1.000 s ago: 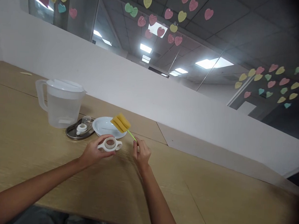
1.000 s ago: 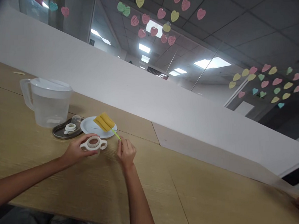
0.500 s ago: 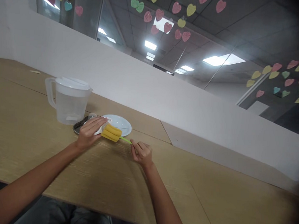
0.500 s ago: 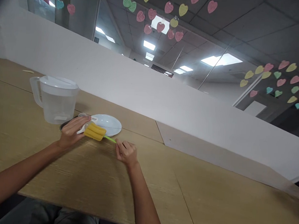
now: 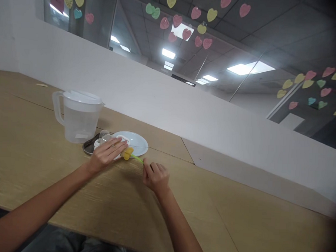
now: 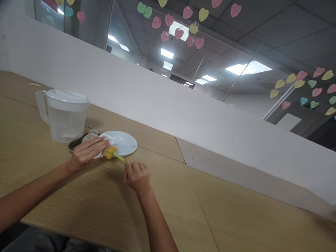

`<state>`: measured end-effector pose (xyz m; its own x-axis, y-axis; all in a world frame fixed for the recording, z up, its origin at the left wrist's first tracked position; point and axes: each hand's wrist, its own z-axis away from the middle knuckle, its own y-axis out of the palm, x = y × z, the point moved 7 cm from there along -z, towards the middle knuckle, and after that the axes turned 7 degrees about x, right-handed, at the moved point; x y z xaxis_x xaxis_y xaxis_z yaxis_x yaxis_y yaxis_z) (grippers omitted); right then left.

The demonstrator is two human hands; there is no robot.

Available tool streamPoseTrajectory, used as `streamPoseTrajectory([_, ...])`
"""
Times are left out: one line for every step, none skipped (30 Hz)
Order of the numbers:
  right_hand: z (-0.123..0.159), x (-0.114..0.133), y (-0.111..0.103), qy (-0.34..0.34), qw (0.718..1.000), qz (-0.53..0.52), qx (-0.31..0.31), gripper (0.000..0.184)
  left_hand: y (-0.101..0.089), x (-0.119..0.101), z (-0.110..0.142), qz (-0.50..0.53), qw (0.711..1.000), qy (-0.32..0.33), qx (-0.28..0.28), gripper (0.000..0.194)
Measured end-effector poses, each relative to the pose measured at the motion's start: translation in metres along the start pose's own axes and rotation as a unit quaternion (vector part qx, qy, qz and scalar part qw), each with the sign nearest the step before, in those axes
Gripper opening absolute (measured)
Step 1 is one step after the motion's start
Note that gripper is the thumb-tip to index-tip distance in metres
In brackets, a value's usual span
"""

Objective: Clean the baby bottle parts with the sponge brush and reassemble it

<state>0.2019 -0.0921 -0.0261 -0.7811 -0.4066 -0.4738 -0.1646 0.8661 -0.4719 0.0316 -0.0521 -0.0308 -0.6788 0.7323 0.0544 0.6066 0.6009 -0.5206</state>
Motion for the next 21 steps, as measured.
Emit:
streamPoseTrajectory([-0.002, 0.005, -0.002, -0.006, 1.000, 0.006, -0.005, 0.021, 0.002, -0.006, -0.001, 0.002, 1.000, 0.018, 0.007, 0.034])
streamPoseTrajectory([-0.004, 0.010, -0.003, -0.012, 1.000, 0.010, -0.009, 0.021, 0.004, -0.012, -0.002, 0.004, 0.999, 0.035, 0.017, 0.035])
streamPoseTrajectory([-0.005, 0.012, -0.003, -0.017, 1.000, 0.012, -0.012, 0.021, 0.006, -0.016, -0.004, 0.007, 0.999, 0.046, 0.027, 0.036])
streamPoseTrajectory([-0.005, 0.012, -0.003, -0.020, 1.000, 0.011, -0.015, 0.020, 0.007, -0.018, -0.005, 0.009, 0.998, 0.050, 0.036, 0.037])
streamPoseTrajectory([-0.005, 0.011, -0.002, -0.021, 1.000, 0.009, -0.018, 0.019, 0.007, -0.016, -0.006, 0.008, 0.998, 0.046, 0.042, 0.038])
streamPoseTrajectory([-0.004, 0.007, -0.001, -0.020, 1.000, 0.007, -0.022, 0.018, 0.007, -0.012, -0.007, 0.002, 0.998, 0.037, 0.046, 0.038])
streamPoseTrajectory([-0.002, 0.002, -0.001, -0.016, 1.000, 0.004, -0.026, 0.017, 0.006, -0.007, -0.008, -0.007, 0.999, 0.026, 0.045, 0.039])
streamPoseTrajectory([0.001, -0.005, 0.000, -0.008, 1.000, 0.001, -0.030, 0.016, 0.004, -0.001, -0.010, -0.017, 0.999, 0.016, 0.040, 0.039])
streamPoseTrajectory([0.003, -0.012, 0.002, 0.004, 0.999, -0.002, -0.032, 0.016, 0.002, 0.006, -0.012, -0.028, 0.999, 0.007, 0.036, 0.039])
streamPoseTrajectory([0.006, -0.020, 0.003, 0.018, 0.999, -0.005, -0.031, 0.016, 0.001, 0.012, -0.015, -0.040, 0.999, -0.001, 0.036, 0.039])
streamPoseTrajectory([0.010, -0.027, 0.005, 0.035, 0.999, -0.009, -0.028, 0.016, 0.001, 0.018, -0.019, -0.049, 0.998, -0.006, 0.039, 0.039])
streamPoseTrajectory([0.013, -0.034, 0.007, 0.056, 0.998, -0.013, -0.023, 0.016, 0.002, 0.023, -0.024, -0.054, 0.997, -0.011, 0.048, 0.039])
streamPoseTrajectory([0.016, -0.042, 0.009, 0.080, 0.996, -0.018, -0.018, 0.017, 0.004, 0.029, -0.029, -0.056, 0.996, -0.016, 0.063, 0.039])
streamPoseTrajectory([0.020, -0.049, 0.012, 0.111, 0.993, -0.024, -0.014, 0.018, 0.008, 0.034, -0.035, -0.056, 0.995, -0.023, 0.081, 0.039])
streamPoseTrajectory([0.024, -0.058, 0.015, 0.150, 0.988, -0.031, -0.008, 0.020, 0.011, 0.040, -0.041, -0.054, 0.993, -0.030, 0.100, 0.040])
streamPoseTrajectory([0.028, -0.068, 0.018, 0.199, 0.979, -0.038, -0.001, 0.023, 0.015, 0.044, -0.046, -0.052, 0.991, -0.037, 0.118, 0.041])
streamPoseTrajectory([0.033, -0.077, 0.022, 0.252, 0.967, -0.044, 0.010, 0.027, 0.018, 0.048, -0.050, -0.048, 0.989, -0.042, 0.134, 0.041])
streamPoseTrajectory([0.037, -0.087, 0.027, 0.306, 0.950, -0.049, 0.027, 0.030, 0.020, 0.051, -0.053, -0.044, 0.988, -0.048, 0.144, 0.040])
streamPoseTrajectory([0.042, -0.095, 0.032, 0.353, 0.933, -0.053, 0.054, 0.033, 0.019, 0.053, -0.054, -0.039, 0.988, -0.060, 0.140, 0.037])
streamPoseTrajectory([0.046, -0.101, 0.039, 0.390, 0.914, -0.054, 0.092, 0.034, 0.016, 0.055, -0.054, -0.032, 0.989, -0.085, 0.121, 0.034])
streamPoseTrajectory([0.050, -0.104, 0.047, 0.415, 0.897, -0.053, 0.139, 0.035, 0.011, 0.056, -0.053, -0.023, 0.989, -0.122, 0.086, 0.034])
